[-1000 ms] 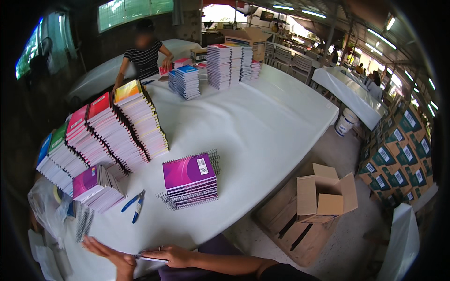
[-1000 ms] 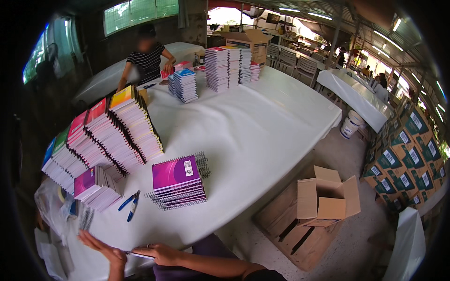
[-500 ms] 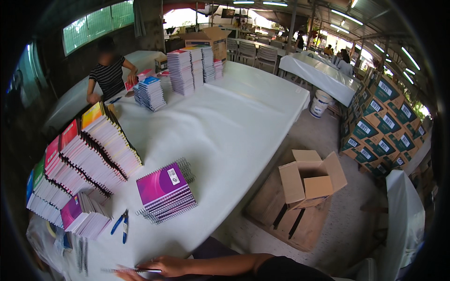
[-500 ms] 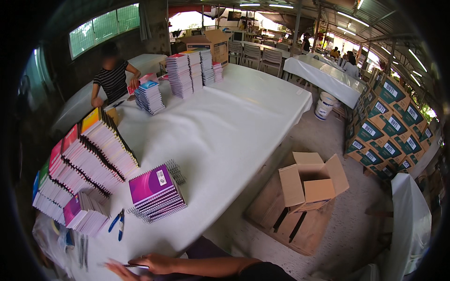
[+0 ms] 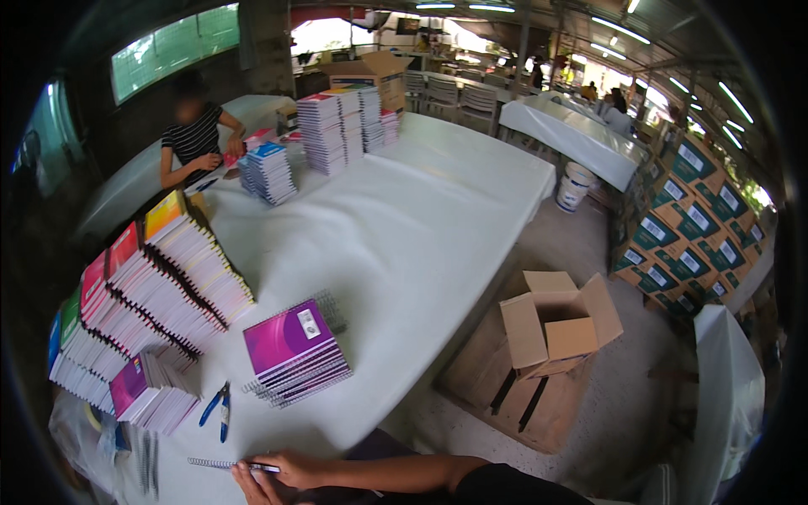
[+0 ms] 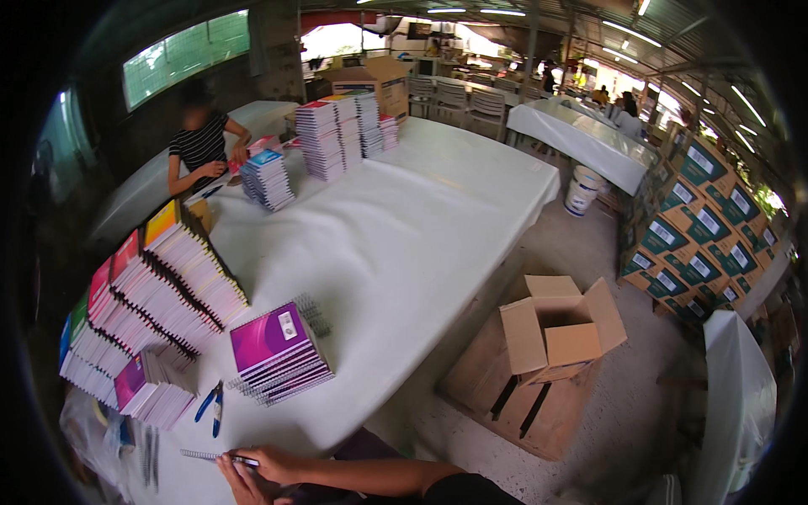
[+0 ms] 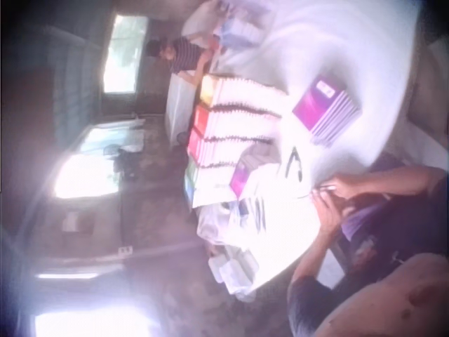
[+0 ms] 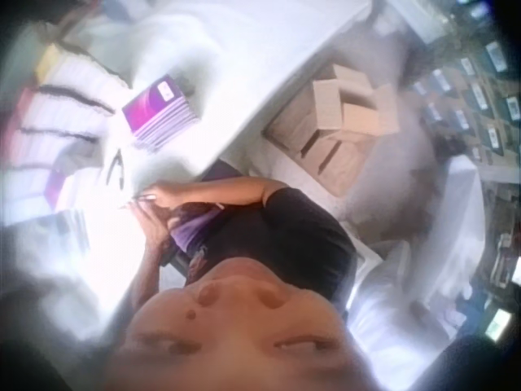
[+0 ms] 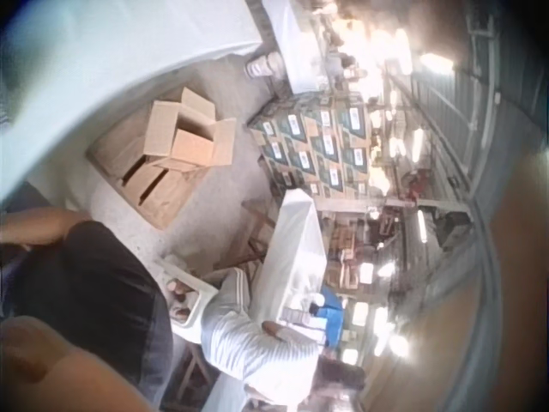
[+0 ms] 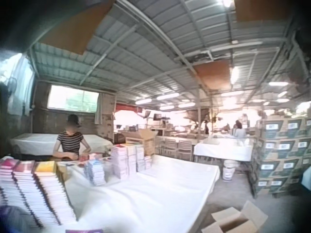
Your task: The person assembles spiral notebooks by threading a plastic spiral through pre-punched holes in stacks of paper covers, then uses pliers to trim the excess spiral.
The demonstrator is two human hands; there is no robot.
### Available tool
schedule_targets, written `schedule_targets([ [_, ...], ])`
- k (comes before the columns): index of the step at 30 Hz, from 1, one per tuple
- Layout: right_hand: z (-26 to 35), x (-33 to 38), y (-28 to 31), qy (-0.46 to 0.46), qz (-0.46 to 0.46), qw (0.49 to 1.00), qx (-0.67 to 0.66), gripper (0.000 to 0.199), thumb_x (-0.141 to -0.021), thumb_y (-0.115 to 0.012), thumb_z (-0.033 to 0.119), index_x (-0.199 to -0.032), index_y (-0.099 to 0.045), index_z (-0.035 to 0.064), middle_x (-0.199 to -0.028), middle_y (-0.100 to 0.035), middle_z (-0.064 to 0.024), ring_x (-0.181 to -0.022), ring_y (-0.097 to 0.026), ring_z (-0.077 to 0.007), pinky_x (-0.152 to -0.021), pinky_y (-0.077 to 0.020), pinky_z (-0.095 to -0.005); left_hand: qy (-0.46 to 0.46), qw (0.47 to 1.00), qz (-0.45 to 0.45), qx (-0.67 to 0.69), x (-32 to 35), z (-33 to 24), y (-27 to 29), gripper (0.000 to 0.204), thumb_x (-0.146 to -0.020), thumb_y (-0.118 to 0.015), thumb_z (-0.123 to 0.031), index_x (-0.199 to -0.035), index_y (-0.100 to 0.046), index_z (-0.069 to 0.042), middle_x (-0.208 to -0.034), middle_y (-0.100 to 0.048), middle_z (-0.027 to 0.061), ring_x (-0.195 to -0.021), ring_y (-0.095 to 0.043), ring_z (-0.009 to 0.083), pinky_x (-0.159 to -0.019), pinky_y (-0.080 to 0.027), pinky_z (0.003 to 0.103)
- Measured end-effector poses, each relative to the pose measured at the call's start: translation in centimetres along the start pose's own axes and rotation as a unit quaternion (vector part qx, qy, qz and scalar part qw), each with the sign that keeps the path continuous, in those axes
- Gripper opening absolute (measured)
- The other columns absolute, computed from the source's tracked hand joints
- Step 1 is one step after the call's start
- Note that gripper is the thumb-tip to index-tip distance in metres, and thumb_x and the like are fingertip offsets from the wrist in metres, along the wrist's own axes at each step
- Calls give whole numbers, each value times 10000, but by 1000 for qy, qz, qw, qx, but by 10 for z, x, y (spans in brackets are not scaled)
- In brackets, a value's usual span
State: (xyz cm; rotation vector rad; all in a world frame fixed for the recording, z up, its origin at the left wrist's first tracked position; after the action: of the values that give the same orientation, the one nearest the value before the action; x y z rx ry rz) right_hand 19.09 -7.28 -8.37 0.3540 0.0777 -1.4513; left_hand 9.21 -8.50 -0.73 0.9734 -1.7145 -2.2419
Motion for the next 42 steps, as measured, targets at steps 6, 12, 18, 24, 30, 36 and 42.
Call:
schedule_targets([
  [6,-5,-7,-8,56,-1,997,-53,359,-811,-563,121,-1159,-554,34,-1025,-631,-191,-955,-611,-301,-828,-457,-384,44,980,-130,146,3,51,-62,978,-802,-359,-703,-1365,-205,82,-1382,-211,350,-1272,-153,562,-1029,-82,633],
  [12,-10,-12,11,34,-38,997,-58,347,-793,-582,25,-1138,-551,10,-1017,-629,-183,-923,-632,-277,-765,-485,-343,-43,998,-2,41,13,22,-33,631,-776,-625,-428,-1256,-476,-46,-1341,-398,189,-1223,-386,392,-1023,-221,525],
  [18,-16,-15,11,-38,-48,996,-70,273,-777,-620,7,-1046,-576,-9,-1029,-616,-174,-942,-613,-308,-782,-481,-346,-29,968,53,244,-41,42,-9,248,-746,-678,-161,-988,-643,-128,-990,-606,23,-908,-566,197,-846,-361,352],
  [24,-14,-16,10,-66,-33,996,-57,273,-782,-642,50,-1044,-581,8,-1033,-608,-173,-944,-605,-303,-787,-479,-342,-45,934,113,336,-52,49,-18,168,-773,-654,-184,-927,-646,-116,-904,-584,43,-853,-567,243,-751,-400,328],
  [30,-12,-16,12,-83,-24,993,-82,259,-798,-619,58,-1048,-575,8,-1037,-610,-160,-956,-602,-289,-789,-482,-334,-55,934,123,330,-60,42,-9,153,-790,-637,-175,-926,-639,-105,-939,-593,51,-865,-571,241,-760,-412,345],
  [36,-8,-15,13,-77,-41,996,-30,219,-795,-572,27,-1012,-584,12,-1013,-615,-158,-940,-603,-281,-780,-484,-329,-125,960,57,246,-55,33,-13,183,-727,-664,-169,-898,-634,-110,-926,-609,46,-849,-575,213,-737,-412,337],
  [42,-16,-15,5,-48,-3,998,-44,161,-791,-557,19,-950,-582,-1,-962,-615,-156,-881,-609,-273,-758,-477,-323,-123,965,77,220,-57,36,-7,231,-644,-725,-165,-848,-626,-124,-832,-613,16,-769,-596,190,-690,-408,307],
])
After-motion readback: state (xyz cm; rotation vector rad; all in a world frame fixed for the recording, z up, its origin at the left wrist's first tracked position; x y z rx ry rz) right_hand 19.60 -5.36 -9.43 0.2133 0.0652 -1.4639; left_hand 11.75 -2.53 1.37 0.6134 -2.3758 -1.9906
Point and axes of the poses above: each hand's wrist, its own x-axis away from the middle knuckle, its own y-axis out of the back of the hand, z = x × y, the point moved 5 cm from there along -x, towards the middle knuckle
